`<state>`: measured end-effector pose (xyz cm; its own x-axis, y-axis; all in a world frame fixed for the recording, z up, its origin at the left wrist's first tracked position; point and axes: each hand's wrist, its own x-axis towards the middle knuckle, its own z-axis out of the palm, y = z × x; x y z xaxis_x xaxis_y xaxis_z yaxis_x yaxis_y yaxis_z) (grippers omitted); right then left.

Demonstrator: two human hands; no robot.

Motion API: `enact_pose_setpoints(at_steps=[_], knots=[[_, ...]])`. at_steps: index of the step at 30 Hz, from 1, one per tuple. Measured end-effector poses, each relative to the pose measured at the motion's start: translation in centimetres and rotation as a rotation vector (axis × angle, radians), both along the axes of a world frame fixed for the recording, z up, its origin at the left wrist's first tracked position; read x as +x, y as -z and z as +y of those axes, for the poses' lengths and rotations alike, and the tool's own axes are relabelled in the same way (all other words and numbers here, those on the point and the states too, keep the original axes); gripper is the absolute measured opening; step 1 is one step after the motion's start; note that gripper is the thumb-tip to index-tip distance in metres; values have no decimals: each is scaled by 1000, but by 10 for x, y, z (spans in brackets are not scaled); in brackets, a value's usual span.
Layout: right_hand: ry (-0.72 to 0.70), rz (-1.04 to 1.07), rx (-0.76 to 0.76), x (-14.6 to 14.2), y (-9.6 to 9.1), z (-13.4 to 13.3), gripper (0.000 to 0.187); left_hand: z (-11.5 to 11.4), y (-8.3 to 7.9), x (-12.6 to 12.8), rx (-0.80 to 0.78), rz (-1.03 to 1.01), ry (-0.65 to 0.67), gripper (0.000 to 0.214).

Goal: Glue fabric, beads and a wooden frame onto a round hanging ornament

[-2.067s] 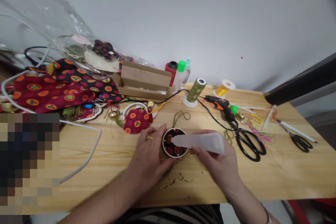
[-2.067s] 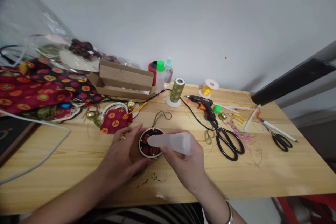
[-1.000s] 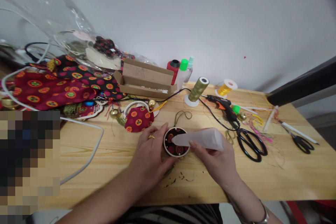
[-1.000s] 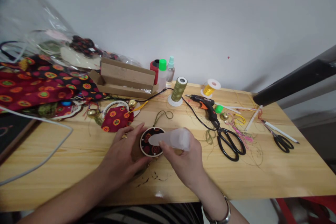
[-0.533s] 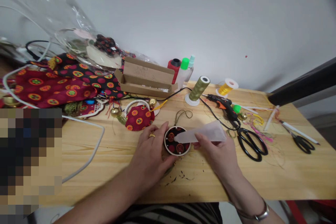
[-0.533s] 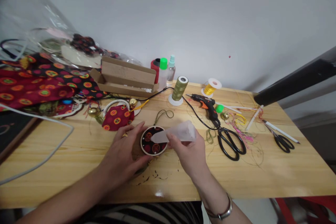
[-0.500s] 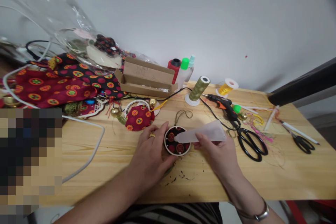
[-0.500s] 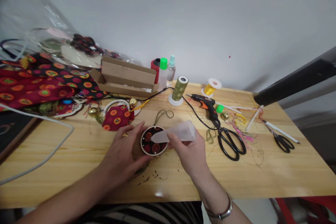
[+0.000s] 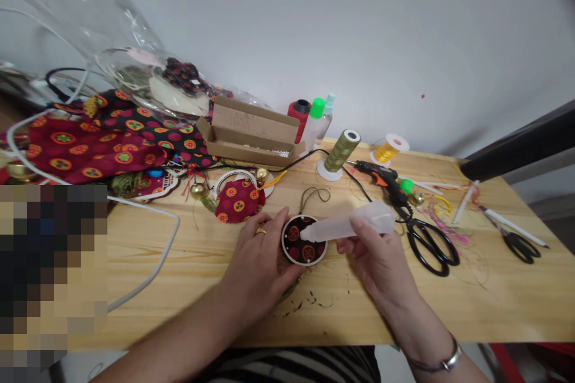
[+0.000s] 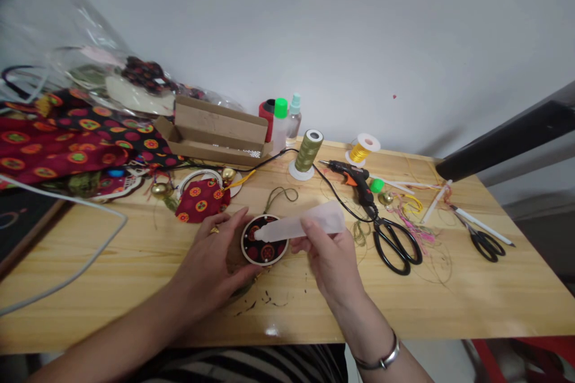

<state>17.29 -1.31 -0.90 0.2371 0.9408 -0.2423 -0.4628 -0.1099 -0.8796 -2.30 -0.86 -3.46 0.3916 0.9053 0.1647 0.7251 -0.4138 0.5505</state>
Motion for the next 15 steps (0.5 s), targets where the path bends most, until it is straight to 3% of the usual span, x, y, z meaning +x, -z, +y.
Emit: enact_pose_setpoints(at_steps=[3, 6, 15], knots=[[51, 285, -50, 1, -7, 5, 21, 0, 0, 1, 4, 24, -6, 77], [81, 442, -20, 7, -14, 8, 21, 0, -1, 1, 0, 41, -8, 77], [82, 475, 141, 6, -52, 10, 24, 2, -1, 2, -3, 63, -10, 78]])
